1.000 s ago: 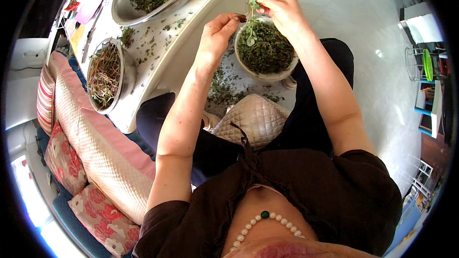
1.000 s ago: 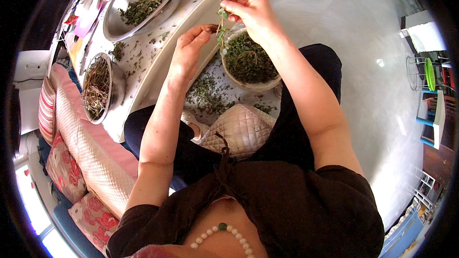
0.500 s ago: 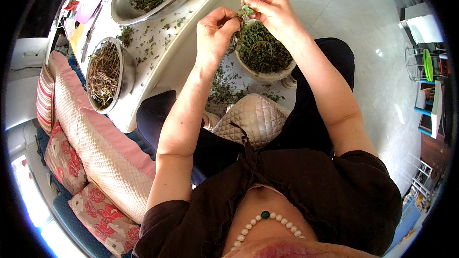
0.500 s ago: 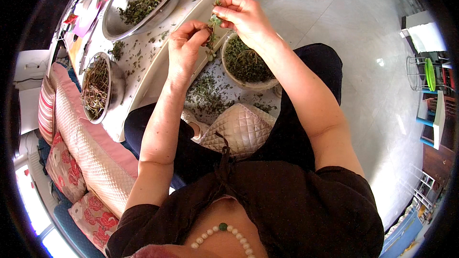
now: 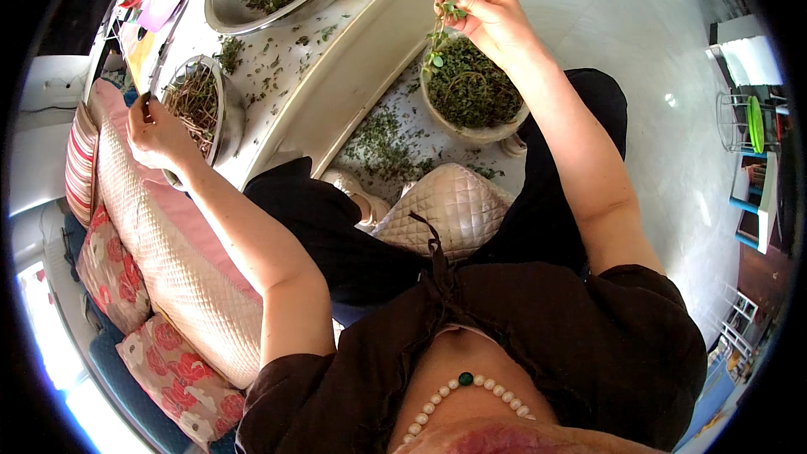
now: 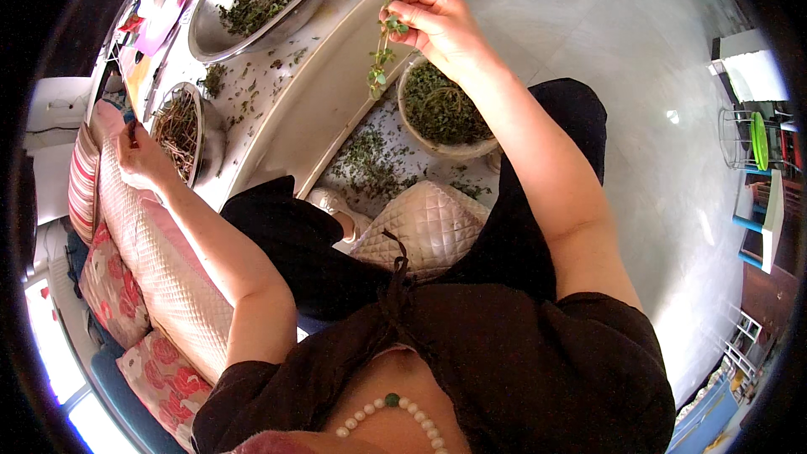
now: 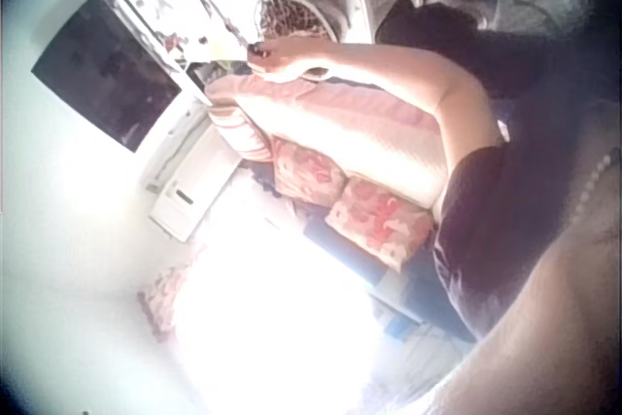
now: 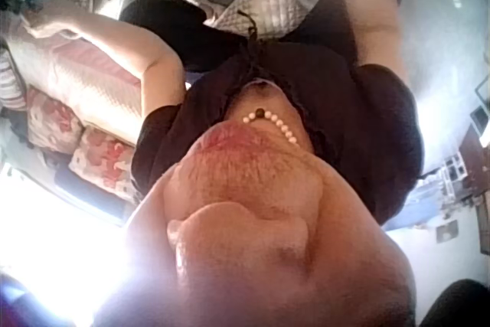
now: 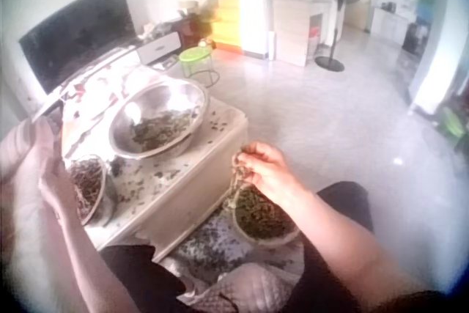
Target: The person sits on the floor and manually sorts dried herbs by stripping leaves from stems. They pick up sprigs from a large metal bowl, remove the leaves into a smaller bowl, and discard the bare stems into a separate container.
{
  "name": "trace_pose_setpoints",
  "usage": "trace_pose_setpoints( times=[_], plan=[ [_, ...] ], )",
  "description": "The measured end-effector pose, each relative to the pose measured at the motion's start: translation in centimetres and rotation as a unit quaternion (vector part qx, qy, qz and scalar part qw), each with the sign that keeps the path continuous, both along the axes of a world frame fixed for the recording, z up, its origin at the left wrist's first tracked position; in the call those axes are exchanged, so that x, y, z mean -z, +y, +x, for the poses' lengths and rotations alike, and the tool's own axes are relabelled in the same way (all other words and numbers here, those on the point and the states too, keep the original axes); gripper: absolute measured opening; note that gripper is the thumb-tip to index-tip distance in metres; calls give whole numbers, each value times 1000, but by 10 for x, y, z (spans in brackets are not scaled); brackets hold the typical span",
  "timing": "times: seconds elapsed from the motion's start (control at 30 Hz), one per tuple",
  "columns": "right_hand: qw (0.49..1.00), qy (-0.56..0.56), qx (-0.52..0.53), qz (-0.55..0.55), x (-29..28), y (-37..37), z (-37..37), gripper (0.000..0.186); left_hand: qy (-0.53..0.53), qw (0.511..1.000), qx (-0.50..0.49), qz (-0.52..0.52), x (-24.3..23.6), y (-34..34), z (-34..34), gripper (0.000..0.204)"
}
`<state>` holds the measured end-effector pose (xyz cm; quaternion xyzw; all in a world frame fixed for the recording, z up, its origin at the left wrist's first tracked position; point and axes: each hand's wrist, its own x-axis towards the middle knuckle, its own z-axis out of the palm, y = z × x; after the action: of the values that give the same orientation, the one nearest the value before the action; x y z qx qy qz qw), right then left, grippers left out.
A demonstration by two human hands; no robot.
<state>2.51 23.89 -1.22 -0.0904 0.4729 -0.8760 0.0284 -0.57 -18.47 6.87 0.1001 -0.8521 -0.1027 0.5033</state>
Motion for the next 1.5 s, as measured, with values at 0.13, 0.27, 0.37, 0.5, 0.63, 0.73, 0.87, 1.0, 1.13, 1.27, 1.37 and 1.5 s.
trace_pose_setpoints(
  times=[0.13,0.27,0.37,0.5,0.63,0.73,0.87,1.0,1.13,1.27,1.37,1.5],
  plan=[
    [1000,11,-6,4,3,-3,-2,14,16,983,-31,-179,10,-7,-3,20],
    [998,20,15,50,5,-7,0,14,-146,917,303,216,30,101,6,20],
    [997,29,16,64,4,-17,1,14,-329,671,487,452,50,173,35,22],
    [994,36,24,101,-1,-22,2,14,-357,522,516,578,68,217,49,10],
    [993,45,29,108,3,-21,2,13,-338,503,527,596,76,226,45,9],
    [992,37,29,113,3,-17,3,13,-350,496,531,591,76,222,38,8],
    [996,28,64,57,3,-13,1,13,-349,520,518,583,79,225,39,9],
    [996,24,76,50,-1,-9,1,13,-336,519,529,582,76,228,42,8],
    [996,19,78,47,-3,-7,3,12,-332,506,529,595,73,227,45,8],
    [993,37,91,68,-2,-8,1,12,-340,520,504,600,71,228,46,9],
    [987,65,98,108,-2,-9,2,12,-341,591,501,532,74,230,41,12],
    [984,80,109,114,-1,-6,1,12,-354,689,483,409,73,233,40,13]
  ],
)
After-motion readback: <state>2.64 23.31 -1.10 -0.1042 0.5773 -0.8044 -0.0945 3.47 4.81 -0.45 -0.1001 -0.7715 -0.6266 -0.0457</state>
